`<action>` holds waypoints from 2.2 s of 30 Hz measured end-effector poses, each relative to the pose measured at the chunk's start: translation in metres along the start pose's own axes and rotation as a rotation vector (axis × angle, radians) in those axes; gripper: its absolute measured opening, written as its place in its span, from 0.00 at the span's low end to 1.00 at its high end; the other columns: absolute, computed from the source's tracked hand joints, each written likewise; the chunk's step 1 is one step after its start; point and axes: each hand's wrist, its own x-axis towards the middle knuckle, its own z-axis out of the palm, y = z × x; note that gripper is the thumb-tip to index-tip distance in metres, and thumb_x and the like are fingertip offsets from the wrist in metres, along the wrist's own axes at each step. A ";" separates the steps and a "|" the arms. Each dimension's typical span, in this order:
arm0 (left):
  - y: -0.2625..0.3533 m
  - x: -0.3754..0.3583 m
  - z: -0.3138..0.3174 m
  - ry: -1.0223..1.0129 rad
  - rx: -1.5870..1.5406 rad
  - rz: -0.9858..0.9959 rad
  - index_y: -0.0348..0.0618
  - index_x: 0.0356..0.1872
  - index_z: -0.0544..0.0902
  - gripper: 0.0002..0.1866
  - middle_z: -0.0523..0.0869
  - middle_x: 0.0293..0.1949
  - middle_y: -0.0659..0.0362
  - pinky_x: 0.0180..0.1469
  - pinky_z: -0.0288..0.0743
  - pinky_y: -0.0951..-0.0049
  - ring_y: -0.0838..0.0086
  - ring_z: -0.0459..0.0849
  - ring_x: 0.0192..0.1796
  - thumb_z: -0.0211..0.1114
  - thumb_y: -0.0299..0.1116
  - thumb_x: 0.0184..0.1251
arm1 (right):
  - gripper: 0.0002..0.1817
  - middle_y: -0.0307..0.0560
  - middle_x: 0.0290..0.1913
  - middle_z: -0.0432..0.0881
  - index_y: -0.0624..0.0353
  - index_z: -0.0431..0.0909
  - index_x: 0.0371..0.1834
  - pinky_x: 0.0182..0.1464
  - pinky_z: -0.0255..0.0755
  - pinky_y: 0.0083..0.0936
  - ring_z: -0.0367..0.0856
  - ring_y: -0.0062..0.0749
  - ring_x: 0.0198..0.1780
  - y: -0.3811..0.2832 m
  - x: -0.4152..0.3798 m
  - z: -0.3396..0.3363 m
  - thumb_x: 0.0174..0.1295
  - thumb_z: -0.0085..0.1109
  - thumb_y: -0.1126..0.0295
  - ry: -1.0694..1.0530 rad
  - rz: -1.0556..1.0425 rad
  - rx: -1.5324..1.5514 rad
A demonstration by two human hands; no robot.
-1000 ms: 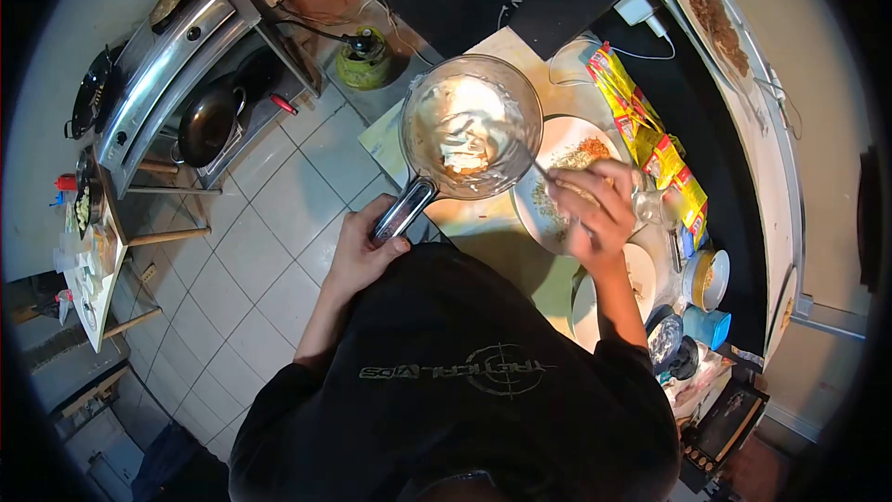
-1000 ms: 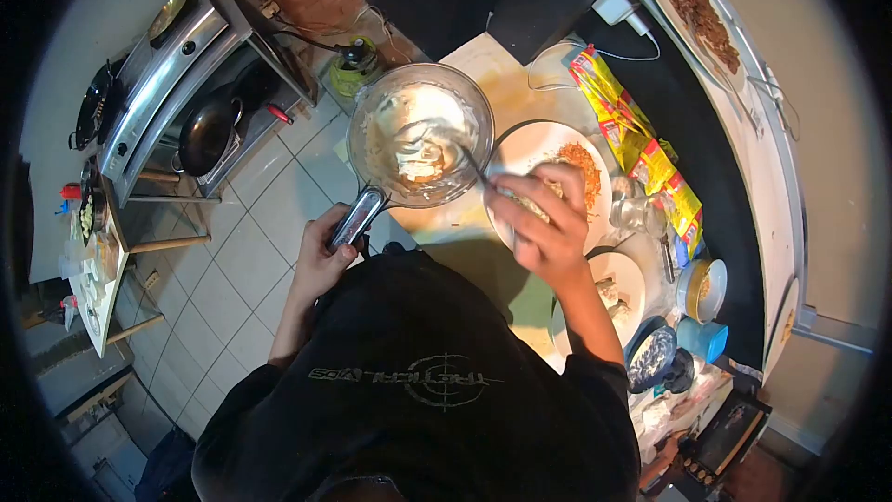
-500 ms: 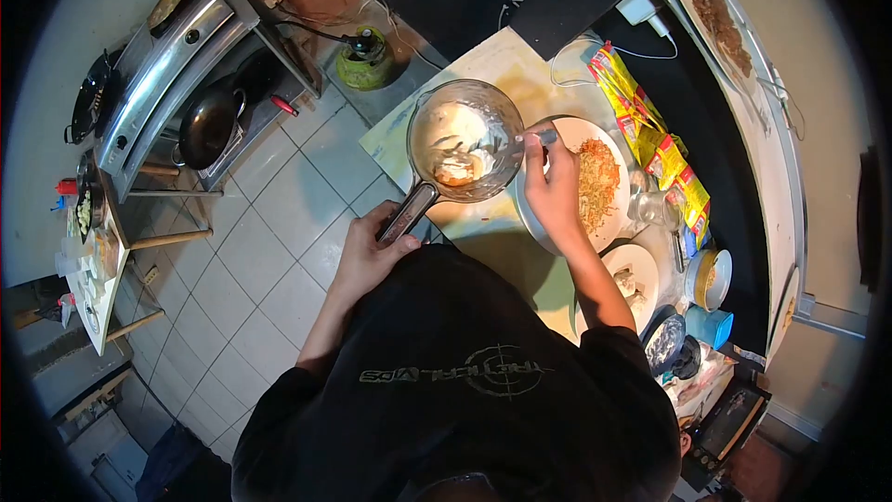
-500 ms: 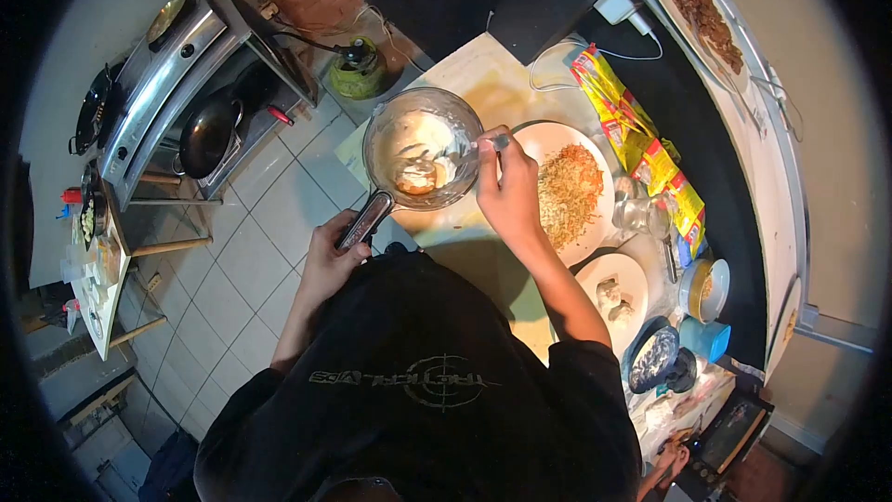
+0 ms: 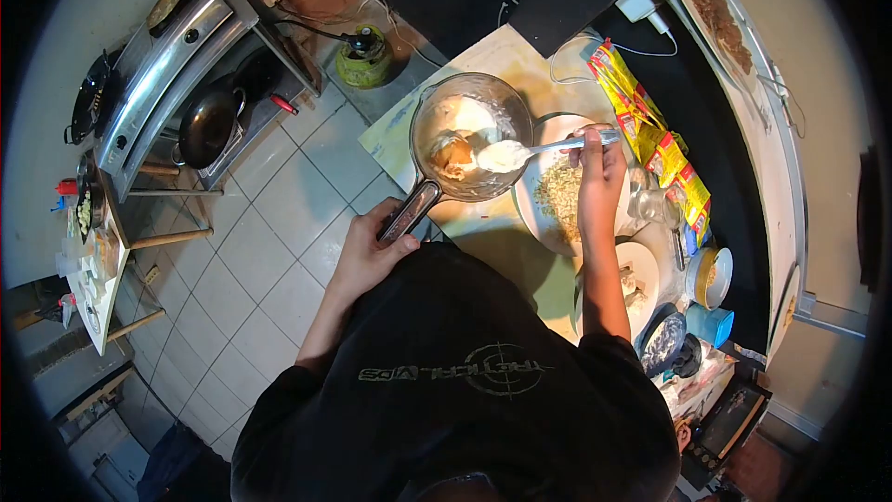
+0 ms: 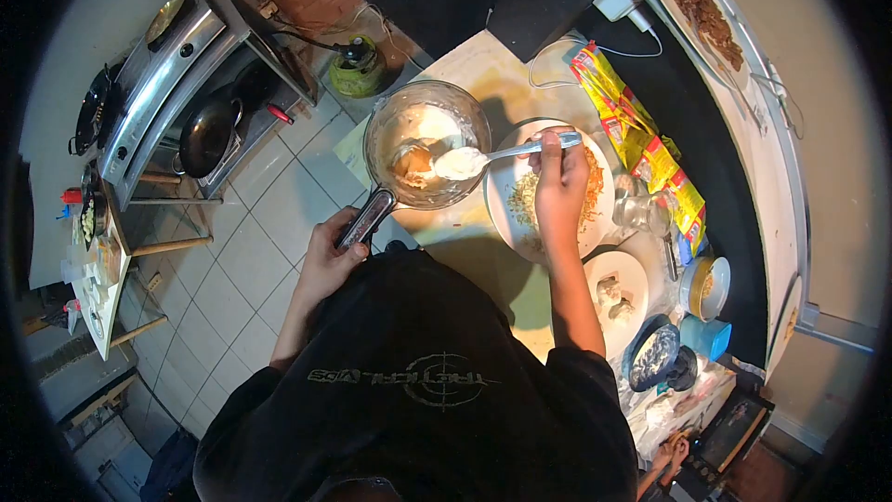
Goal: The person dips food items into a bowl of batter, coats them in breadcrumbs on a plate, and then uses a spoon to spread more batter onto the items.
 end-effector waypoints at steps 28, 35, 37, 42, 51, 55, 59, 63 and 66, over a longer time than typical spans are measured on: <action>0.022 0.002 0.002 0.027 0.184 0.068 0.32 0.46 0.79 0.34 0.74 0.19 0.54 0.30 0.69 0.69 0.68 0.70 0.21 0.76 0.54 0.52 | 0.05 0.52 0.34 0.83 0.65 0.80 0.34 0.44 0.72 0.32 0.78 0.42 0.37 -0.038 -0.012 0.012 0.58 0.53 0.81 -0.145 -0.815 -0.363; 0.034 -0.002 0.006 0.016 0.246 0.069 0.33 0.46 0.79 0.32 0.74 0.17 0.55 0.29 0.68 0.68 0.69 0.72 0.20 0.75 0.54 0.53 | 0.04 0.45 0.35 0.86 0.59 0.84 0.35 0.49 0.70 0.32 0.75 0.41 0.41 -0.006 0.022 0.029 0.61 0.61 0.74 -0.185 -0.686 -0.411; 0.033 0.000 0.004 -0.009 0.274 0.052 0.33 0.45 0.79 0.32 0.73 0.17 0.56 0.28 0.68 0.69 0.70 0.72 0.20 0.76 0.54 0.53 | 0.03 0.44 0.35 0.86 0.58 0.85 0.34 0.50 0.69 0.31 0.73 0.40 0.42 0.001 0.028 0.032 0.61 0.62 0.73 -0.294 -0.541 -0.298; 0.021 0.001 0.010 0.049 0.223 0.047 0.32 0.44 0.79 0.31 0.73 0.17 0.57 0.28 0.68 0.70 0.74 0.70 0.21 0.76 0.52 0.53 | 0.04 0.37 0.35 0.86 0.54 0.84 0.33 0.52 0.64 0.32 0.72 0.38 0.43 -0.014 0.017 0.042 0.54 0.63 0.74 -0.504 -0.674 -0.385; 0.014 0.003 0.022 0.202 0.098 0.012 0.31 0.42 0.78 0.27 0.76 0.20 0.57 0.27 0.67 0.74 0.79 0.68 0.24 0.77 0.45 0.55 | 0.18 0.40 0.44 0.86 0.53 0.86 0.40 0.47 0.65 0.35 0.72 0.39 0.42 -0.034 -0.043 0.037 0.42 0.59 0.76 -0.517 -0.965 -0.576; 0.018 0.006 0.020 0.226 0.073 -0.003 0.30 0.42 0.77 0.27 0.77 0.20 0.56 0.27 0.66 0.75 0.79 0.68 0.24 0.77 0.44 0.54 | 0.18 0.41 0.42 0.86 0.54 0.85 0.40 0.46 0.66 0.35 0.72 0.40 0.40 -0.037 -0.055 0.030 0.43 0.61 0.79 -0.454 -0.862 -0.544; 0.018 0.004 0.019 0.223 0.120 0.018 0.30 0.43 0.77 0.27 0.76 0.20 0.57 0.27 0.66 0.75 0.79 0.68 0.24 0.77 0.44 0.54 | 0.17 0.37 0.42 0.83 0.52 0.85 0.40 0.47 0.66 0.35 0.73 0.38 0.44 -0.028 -0.052 0.028 0.44 0.61 0.76 -0.399 -0.771 -0.553; 0.020 0.002 0.020 0.213 0.124 0.020 0.31 0.43 0.77 0.27 0.76 0.19 0.57 0.27 0.66 0.75 0.79 0.68 0.23 0.77 0.44 0.54 | 0.16 0.38 0.41 0.83 0.52 0.85 0.41 0.46 0.65 0.36 0.74 0.39 0.43 -0.025 -0.052 0.031 0.45 0.61 0.75 -0.326 -0.872 -0.725; 0.027 0.002 0.021 0.223 0.145 0.013 0.31 0.42 0.77 0.27 0.76 0.19 0.57 0.27 0.67 0.75 0.80 0.68 0.23 0.77 0.44 0.55 | 0.16 0.39 0.41 0.83 0.53 0.84 0.41 0.45 0.65 0.36 0.74 0.40 0.42 -0.014 -0.050 0.036 0.47 0.60 0.75 -0.258 -0.900 -0.769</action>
